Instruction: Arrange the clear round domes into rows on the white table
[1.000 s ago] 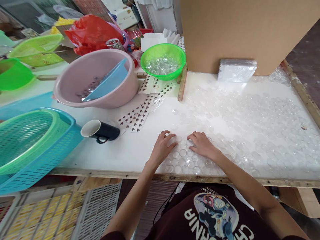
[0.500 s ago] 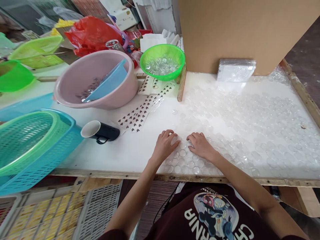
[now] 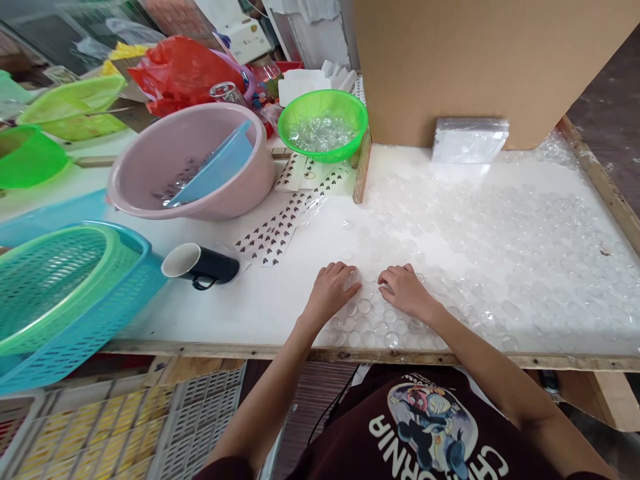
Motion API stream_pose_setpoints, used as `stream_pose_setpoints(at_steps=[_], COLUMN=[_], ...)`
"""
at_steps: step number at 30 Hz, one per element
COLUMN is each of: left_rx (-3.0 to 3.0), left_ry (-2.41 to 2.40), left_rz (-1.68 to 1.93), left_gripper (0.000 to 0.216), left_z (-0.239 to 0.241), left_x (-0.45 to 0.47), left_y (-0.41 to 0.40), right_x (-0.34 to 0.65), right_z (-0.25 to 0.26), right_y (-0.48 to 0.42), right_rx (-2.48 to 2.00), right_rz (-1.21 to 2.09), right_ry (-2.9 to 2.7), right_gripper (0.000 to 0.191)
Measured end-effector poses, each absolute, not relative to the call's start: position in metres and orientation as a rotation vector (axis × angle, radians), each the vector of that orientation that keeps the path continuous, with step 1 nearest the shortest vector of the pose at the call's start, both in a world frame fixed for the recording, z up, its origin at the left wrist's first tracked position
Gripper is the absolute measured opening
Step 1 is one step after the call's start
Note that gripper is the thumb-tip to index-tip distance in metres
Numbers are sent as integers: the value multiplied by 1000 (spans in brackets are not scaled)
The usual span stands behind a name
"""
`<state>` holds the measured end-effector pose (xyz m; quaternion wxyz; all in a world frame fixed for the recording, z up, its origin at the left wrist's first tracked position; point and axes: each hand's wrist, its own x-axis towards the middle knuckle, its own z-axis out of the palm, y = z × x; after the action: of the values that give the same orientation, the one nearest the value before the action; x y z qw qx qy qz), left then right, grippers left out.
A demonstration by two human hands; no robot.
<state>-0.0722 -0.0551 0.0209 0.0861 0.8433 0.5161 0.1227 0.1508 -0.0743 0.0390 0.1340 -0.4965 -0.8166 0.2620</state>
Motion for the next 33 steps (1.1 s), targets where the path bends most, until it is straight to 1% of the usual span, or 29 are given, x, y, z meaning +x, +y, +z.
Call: stream_pose_setpoints(at_steps=[5, 8, 12, 14, 17, 19, 21, 23, 26, 29, 31, 33], left_rx=[2532, 2538, 2518, 2497, 2451, 2411, 2370, 2336, 2302, 2277, 2260, 2245], left_ry=[1554, 1589, 1602, 1622, 1691, 1745, 1780, 1784, 1769, 1741, 1718, 1703], left_rz=[356, 424, 508, 536, 551, 510, 441, 399, 397, 414, 439, 465], left_gripper=[20, 22, 25, 26, 27, 28, 28, 28, 29, 30, 29, 28], left_z=[23, 26, 34, 38, 39, 36, 30, 24, 19, 18, 17, 14], left_x=[-70, -70, -76, -83, -99, -111, -121, -128, -131, -127, -123, -119], left_y=[-55, -55, -58, -60, -66, -69, -72, -73, -73, -71, -68, -64], right_x=[145, 143, 143, 143, 146, 149, 152, 156, 164, 170, 171, 171], right_z=[30, 26, 24, 25, 28, 31, 33, 32, 28, 23, 19, 17], right_y=[-73, -71, -71, -71, -73, -72, -69, -65, -57, -49, -46, -44], right_rx=[-1413, -1445, -1496, -1502, -1492, -1518, -1580, -1640, -1713, -1797, -1830, -1821], right_rz=[661, 585, 554, 611, 821, 978, 1053, 998, 720, 469, 424, 436], right_ry=[-2456, -2476, -2453, -2386, -2187, -2042, -1951, -1933, -1975, -2010, -2047, -2101], right_gripper=[12, 6, 12, 12, 11, 12, 13, 14, 12, 20, 25, 25])
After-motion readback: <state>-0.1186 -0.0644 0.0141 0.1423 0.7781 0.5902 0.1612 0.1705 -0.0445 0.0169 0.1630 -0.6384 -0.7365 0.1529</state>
